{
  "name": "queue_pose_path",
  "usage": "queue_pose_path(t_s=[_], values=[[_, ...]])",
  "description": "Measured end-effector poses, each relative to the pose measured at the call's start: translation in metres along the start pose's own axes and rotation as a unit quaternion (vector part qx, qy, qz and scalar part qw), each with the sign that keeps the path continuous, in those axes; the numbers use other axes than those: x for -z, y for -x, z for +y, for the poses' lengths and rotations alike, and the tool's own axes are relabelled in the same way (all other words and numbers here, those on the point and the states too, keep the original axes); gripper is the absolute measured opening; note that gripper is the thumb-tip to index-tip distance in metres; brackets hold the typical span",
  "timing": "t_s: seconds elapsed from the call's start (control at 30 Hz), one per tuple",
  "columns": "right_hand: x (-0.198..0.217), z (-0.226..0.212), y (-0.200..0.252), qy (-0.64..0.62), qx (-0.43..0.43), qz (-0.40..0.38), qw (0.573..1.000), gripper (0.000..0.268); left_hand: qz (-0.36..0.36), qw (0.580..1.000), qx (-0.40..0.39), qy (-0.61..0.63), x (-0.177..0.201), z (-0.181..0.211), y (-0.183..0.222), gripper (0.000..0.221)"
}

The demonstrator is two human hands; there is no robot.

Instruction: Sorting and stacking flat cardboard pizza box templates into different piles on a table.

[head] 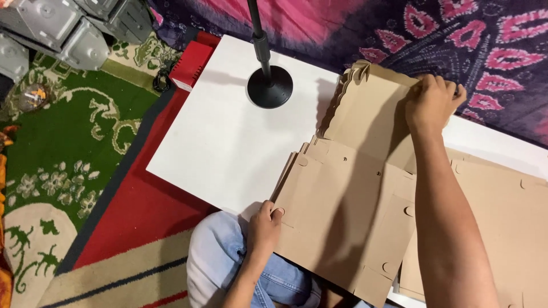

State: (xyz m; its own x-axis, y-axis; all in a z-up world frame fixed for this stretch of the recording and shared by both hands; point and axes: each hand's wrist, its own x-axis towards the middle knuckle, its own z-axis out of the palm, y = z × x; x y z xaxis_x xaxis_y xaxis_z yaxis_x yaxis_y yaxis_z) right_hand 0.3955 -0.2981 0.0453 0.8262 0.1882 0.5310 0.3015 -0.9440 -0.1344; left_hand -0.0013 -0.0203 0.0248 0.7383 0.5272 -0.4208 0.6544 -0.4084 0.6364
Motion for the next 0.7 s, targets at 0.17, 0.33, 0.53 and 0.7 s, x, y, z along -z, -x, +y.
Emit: queue_pose_path(t_s=[0.17,0.33,0.53,0.7], values=[[-0.01,-0.007,-0.012,-0.062,0.02,0.045,0.997,0.026,0.053,0.998,-0.027,0.032,0.004,0.006,0.012,0.021],[-0.035,-0.013,-0.007,0.06,0.04,0.038,0.997,0.012,0.14,0.977,-0.092,-0.132,0.008,0.009,0.013,0.017],[-0.053,0.012,0.006,0.064,0.012,0.021,0.998,0.021,0.146,0.94,-0.2,-0.233,0.008,0.013,0.018,0.018],[-0.054,0.014,-0.003,0.056,0.0,0.01,0.998,0.02,0.202,0.892,-0.221,-0.338,-0.007,0.013,0.018,0.023]])
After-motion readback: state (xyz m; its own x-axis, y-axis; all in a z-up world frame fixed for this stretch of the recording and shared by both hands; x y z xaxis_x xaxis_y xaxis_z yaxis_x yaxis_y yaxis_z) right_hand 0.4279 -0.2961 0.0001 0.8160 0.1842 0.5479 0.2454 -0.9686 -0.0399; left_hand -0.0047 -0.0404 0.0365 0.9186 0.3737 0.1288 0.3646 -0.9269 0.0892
